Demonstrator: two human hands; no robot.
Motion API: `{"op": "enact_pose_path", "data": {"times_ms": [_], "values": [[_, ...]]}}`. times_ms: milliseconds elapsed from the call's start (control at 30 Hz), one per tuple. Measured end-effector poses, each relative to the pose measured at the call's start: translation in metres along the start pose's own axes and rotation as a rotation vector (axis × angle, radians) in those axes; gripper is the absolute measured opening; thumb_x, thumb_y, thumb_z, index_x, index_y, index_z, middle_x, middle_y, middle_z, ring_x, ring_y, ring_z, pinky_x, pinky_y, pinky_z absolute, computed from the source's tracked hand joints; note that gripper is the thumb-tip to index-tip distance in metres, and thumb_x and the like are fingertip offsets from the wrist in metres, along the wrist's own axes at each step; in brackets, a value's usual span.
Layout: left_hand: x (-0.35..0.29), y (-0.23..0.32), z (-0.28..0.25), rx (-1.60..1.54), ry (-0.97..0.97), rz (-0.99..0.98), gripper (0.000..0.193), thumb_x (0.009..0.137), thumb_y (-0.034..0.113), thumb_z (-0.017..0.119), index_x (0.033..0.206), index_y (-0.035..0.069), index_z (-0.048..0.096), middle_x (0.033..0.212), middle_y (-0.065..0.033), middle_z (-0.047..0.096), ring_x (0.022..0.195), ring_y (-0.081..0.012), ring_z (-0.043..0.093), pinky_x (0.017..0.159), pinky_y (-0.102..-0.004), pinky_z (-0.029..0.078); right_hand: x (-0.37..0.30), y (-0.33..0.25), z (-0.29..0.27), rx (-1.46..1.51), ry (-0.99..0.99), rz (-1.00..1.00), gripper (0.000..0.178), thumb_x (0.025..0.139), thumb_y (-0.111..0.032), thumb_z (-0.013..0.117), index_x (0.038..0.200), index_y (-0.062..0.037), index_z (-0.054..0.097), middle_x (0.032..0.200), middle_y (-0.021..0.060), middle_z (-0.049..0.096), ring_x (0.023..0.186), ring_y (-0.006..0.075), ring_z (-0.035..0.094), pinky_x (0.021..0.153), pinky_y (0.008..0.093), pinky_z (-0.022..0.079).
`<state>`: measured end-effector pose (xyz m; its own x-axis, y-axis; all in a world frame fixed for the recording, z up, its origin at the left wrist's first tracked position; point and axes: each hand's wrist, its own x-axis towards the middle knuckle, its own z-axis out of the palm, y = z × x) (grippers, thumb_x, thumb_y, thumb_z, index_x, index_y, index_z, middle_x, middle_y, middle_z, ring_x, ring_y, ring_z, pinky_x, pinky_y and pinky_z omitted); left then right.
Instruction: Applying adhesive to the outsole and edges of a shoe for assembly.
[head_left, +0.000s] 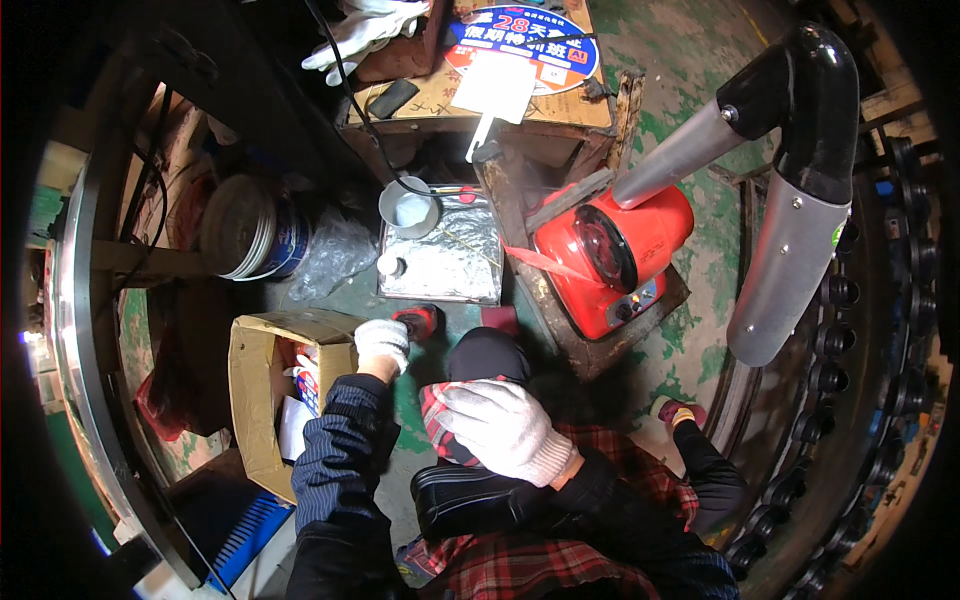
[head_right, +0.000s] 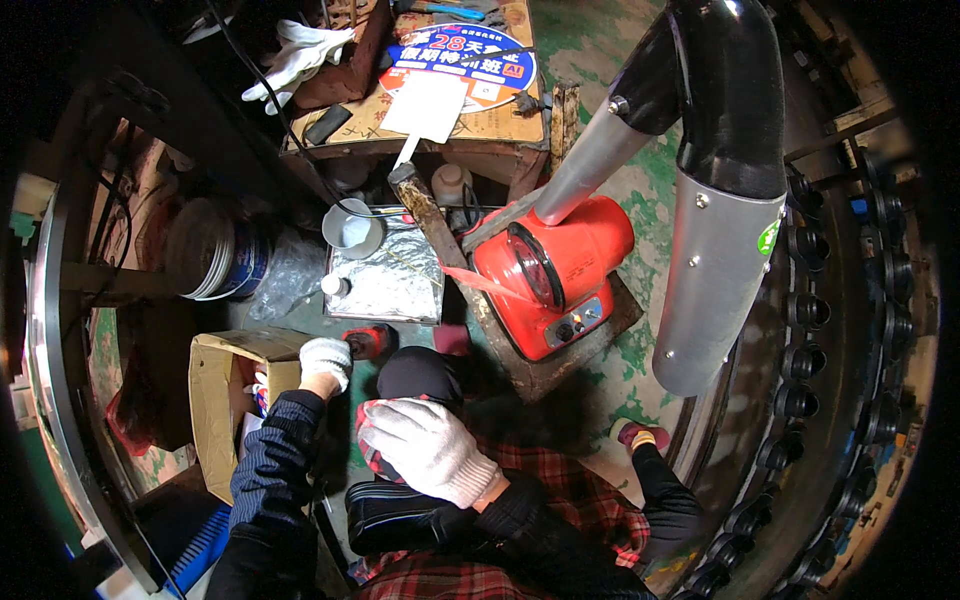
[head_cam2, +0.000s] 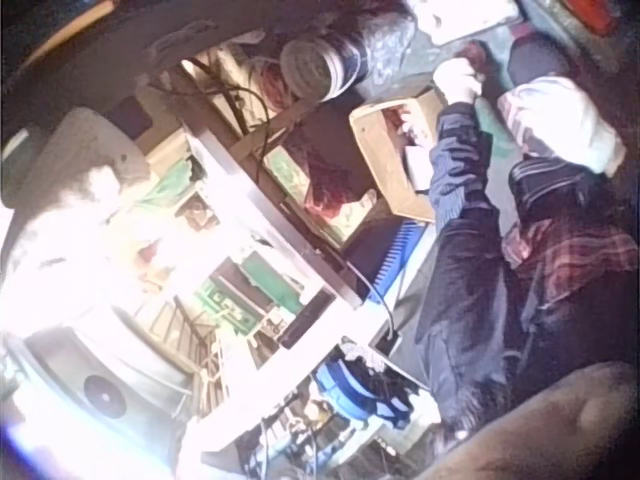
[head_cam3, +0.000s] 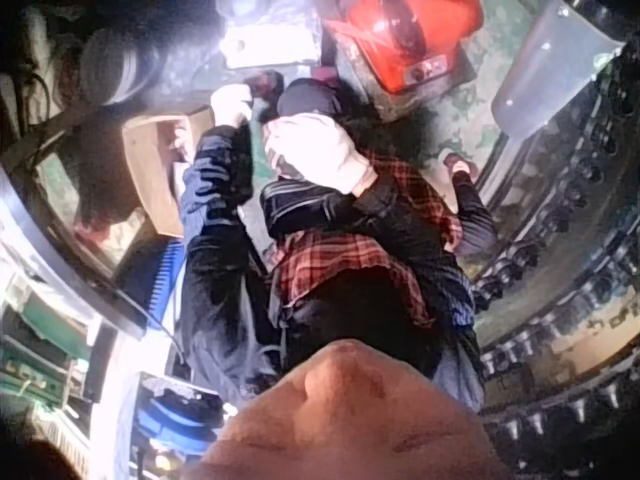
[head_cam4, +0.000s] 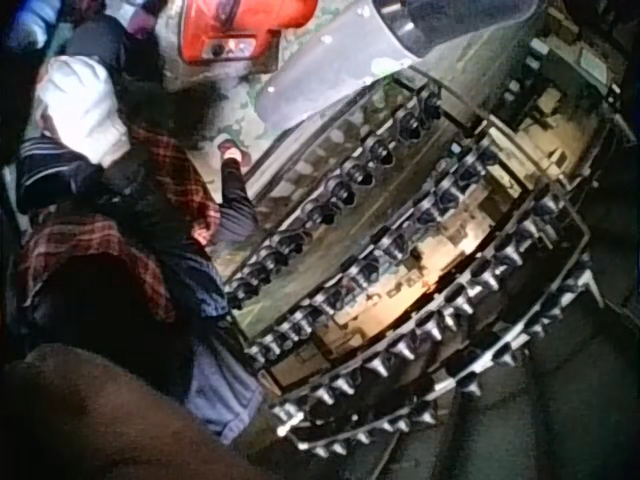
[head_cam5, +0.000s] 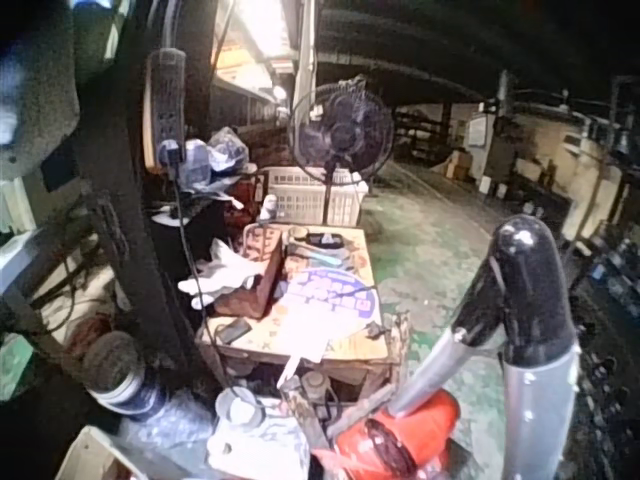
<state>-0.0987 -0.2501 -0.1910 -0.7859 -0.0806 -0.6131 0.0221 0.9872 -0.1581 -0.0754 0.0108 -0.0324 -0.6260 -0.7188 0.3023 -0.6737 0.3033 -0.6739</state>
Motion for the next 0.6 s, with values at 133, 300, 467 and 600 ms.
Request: {"op": "enact_pose_path", "data": {"times_ms": [133, 300, 467, 600], "values": [[-0.003, -0.002, -0.007, 0.033, 0.0, 0.007, 0.019, 0.081, 0.019, 0.065, 0.092, 0.015, 0.079, 0.094, -0.0109, 0.077, 0.089, -0.0289, 0.074, 0.073, -0.0411, 0.059, 0.001, -0.001, -0.002, 0.0, 0.003, -0.006, 0.039, 0.08, -0.017, 0.064, 0.117, -0.0087, 0.069, 0.126, 0.0097, 0.065, 0.117, 0.0257, 0.063, 0.099, 0.0396, 0.051], [-0.01, -0.004, -0.025, 0.079, 0.026, 0.028, 0.017, 0.08, 0.021, 0.067, 0.09, 0.015, 0.08, 0.093, -0.0105, 0.077, 0.089, -0.0285, 0.075, 0.072, -0.0401, 0.058, -0.002, -0.001, -0.002, 0.004, 0.008, -0.005, 0.038, 0.08, -0.017, 0.064, 0.117, -0.0088, 0.068, 0.126, 0.0091, 0.065, 0.117, 0.0253, 0.063, 0.099, 0.0398, 0.051], [-0.026, -0.003, -0.05, 0.155, -0.095, 0.041, 0.02, 0.085, 0.021, 0.065, 0.099, 0.017, 0.079, 0.1, -0.005, 0.077, 0.097, -0.0247, 0.074, 0.076, -0.0372, 0.059, -0.005, 0.0, 0.001, -0.001, 0.025, -0.015, 0.037, 0.081, -0.018, 0.064, 0.117, -0.0092, 0.068, 0.128, 0.0087, 0.065, 0.117, 0.0249, 0.063, 0.1, 0.0404, 0.05], [-0.035, 0.0, -0.061, 0.162, -0.089, 0.049, 0.019, 0.084, 0.021, 0.066, 0.098, 0.017, 0.079, 0.099, -0.0052, 0.077, 0.096, -0.0241, 0.074, 0.075, -0.0368, 0.058, -0.008, 0.0, 0.003, -0.011, 0.012, -0.005, 0.037, 0.082, -0.018, 0.063, 0.117, -0.0099, 0.068, 0.128, 0.0087, 0.065, 0.118, 0.0248, 0.062, 0.1, 0.0415, 0.05]]}}
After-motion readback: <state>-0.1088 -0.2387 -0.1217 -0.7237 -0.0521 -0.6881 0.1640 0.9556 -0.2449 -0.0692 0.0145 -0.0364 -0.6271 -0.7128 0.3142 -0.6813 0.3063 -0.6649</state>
